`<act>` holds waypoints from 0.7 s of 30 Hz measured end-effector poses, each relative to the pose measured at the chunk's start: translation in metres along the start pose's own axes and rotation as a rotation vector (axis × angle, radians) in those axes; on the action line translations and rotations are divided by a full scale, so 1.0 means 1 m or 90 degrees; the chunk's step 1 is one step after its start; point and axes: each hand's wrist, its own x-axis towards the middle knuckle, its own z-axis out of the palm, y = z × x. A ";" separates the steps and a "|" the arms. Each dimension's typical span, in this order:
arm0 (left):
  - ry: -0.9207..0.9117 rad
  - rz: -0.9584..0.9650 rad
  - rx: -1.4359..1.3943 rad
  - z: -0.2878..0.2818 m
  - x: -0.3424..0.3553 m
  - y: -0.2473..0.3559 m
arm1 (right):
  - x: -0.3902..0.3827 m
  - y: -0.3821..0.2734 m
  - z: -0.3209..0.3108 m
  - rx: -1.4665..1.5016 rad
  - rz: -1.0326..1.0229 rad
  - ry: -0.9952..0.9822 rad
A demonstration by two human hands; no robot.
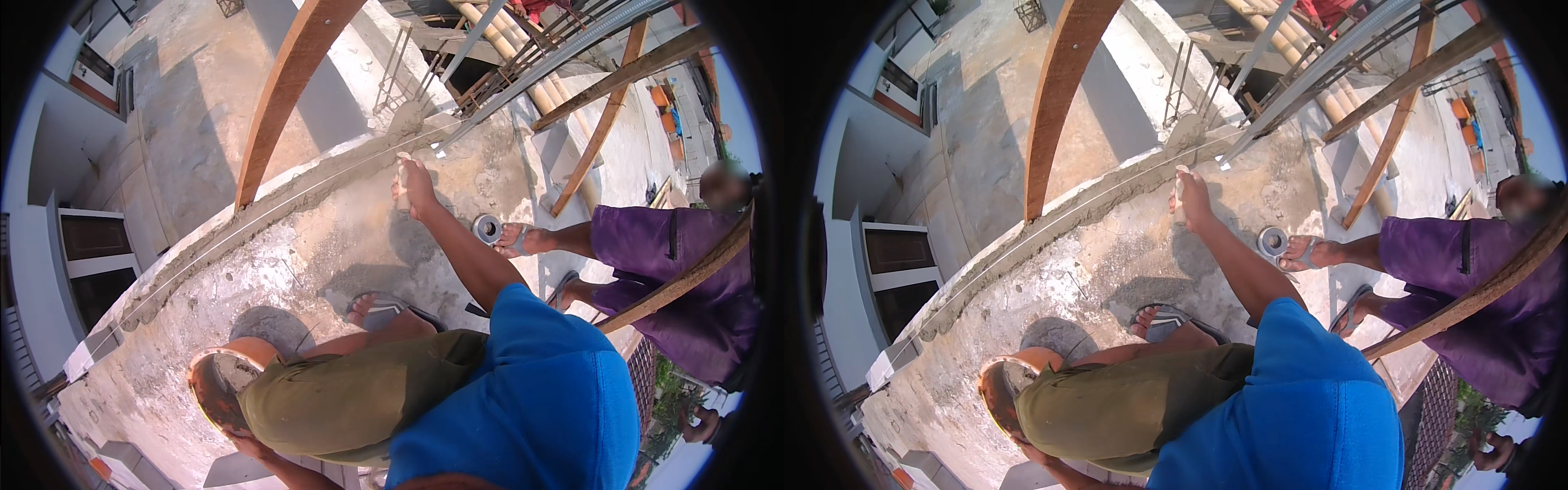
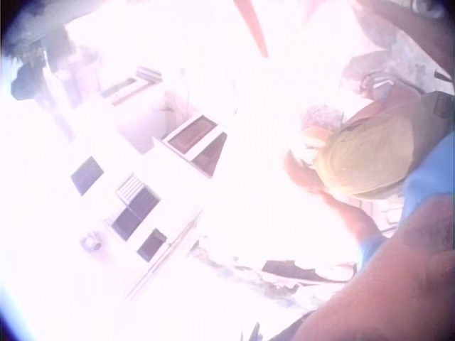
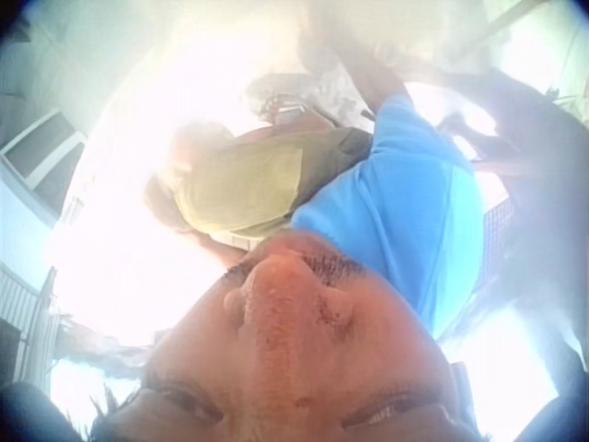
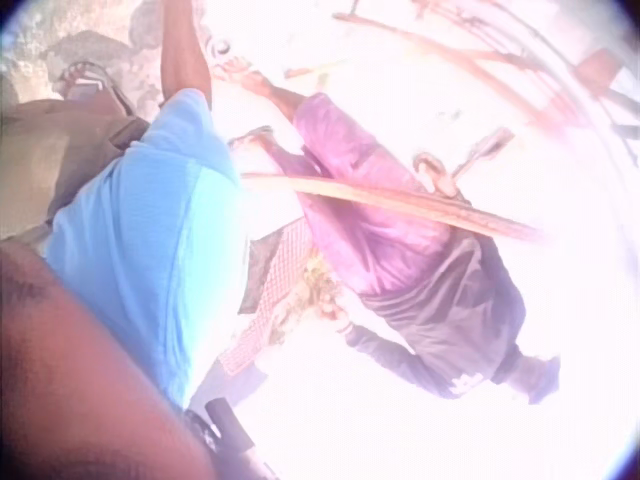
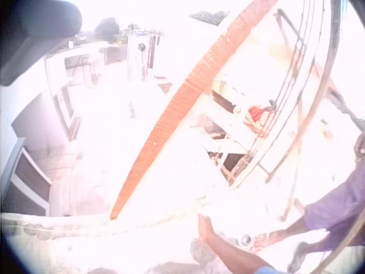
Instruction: The person scoops cement from a bucket using a trowel and applies it to a concrete surface. They repeatedly scoop and spread the cement along a linear section of the floor.
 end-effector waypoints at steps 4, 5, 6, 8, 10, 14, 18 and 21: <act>0.007 0.007 0.067 0.015 -0.001 0.004 | 0.056 -0.019 0.018 0.179 -0.042 0.082; 0.011 0.010 0.078 0.019 -0.002 0.006 | 0.072 -0.018 0.016 0.225 -0.045 0.107; 0.004 0.009 0.095 0.025 -0.004 0.006 | 0.093 -0.018 0.005 0.296 -0.055 0.106; -0.005 0.017 0.116 0.039 -0.002 0.008 | 0.121 -0.016 -0.011 0.438 -0.075 0.102; -0.009 0.017 0.138 0.043 -0.005 0.009 | 0.128 -0.010 -0.025 0.405 -0.080 0.124; 0.000 0.023 0.165 0.038 -0.009 0.012 | 0.104 -0.011 -0.004 0.255 -0.031 0.108; -0.010 0.028 0.183 0.035 -0.015 0.007 | 0.089 -0.017 0.005 0.237 -0.080 0.128; -0.012 0.040 0.192 0.038 -0.017 0.011 | 0.091 -0.020 0.023 0.299 -0.085 0.185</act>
